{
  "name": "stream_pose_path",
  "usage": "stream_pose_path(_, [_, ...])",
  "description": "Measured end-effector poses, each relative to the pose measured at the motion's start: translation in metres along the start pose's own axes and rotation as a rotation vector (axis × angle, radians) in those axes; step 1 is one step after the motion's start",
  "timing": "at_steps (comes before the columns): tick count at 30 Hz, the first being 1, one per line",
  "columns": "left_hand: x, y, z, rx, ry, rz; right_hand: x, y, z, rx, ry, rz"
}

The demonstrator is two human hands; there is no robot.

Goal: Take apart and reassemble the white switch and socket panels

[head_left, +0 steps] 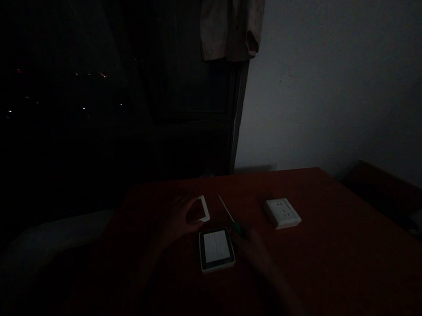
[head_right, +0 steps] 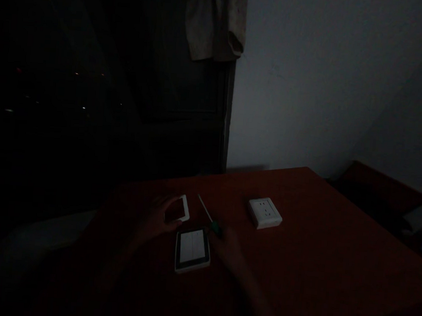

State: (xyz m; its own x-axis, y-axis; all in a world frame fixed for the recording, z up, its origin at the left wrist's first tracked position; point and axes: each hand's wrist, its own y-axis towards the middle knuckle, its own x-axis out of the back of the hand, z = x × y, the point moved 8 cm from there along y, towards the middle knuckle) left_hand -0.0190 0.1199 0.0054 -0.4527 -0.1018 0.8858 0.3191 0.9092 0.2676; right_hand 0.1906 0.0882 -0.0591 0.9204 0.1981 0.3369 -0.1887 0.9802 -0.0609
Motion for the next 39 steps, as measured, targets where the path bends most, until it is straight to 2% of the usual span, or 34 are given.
stream_pose_path(3, [0.01, -0.008, -0.021, -0.03, -0.01, -0.008, 0.001, -0.001, 0.003, -0.009, 0.0, -0.007])
stream_pose_path(8, [0.016, -0.022, -0.06, -0.048, -0.055, 0.048, 0.002, 0.0, 0.003, 0.0, 0.007, -0.011])
stream_pose_path(10, [0.013, -0.028, -0.072, -0.063, -0.069, 0.062, 0.003, 0.0, 0.002, 0.007, 0.014, -0.017])
stream_pose_path(13, [-0.001, -0.036, -0.081, -0.058, -0.07, 0.097, 0.005, 0.001, 0.0, 0.01, 0.018, -0.034])
stream_pose_path(18, [-0.032, -0.052, -0.084, -0.017, -0.016, 0.188, 0.005, 0.002, -0.001, 0.008, 0.02, -0.054])
stream_pose_path(21, [-0.041, -0.059, -0.083, -0.009, -0.004, 0.221, 0.005, 0.001, -0.001, -0.004, 0.013, -0.054])
stream_pose_path(30, [-0.039, -0.063, -0.083, -0.012, -0.001, 0.189, 0.008, -0.001, 0.006, 0.006, 0.0, -0.054])
stream_pose_path(39, [-0.046, -0.061, -0.075, -0.007, -0.155, 0.175, 0.006, -0.002, 0.004, -0.002, -0.002, -0.032])
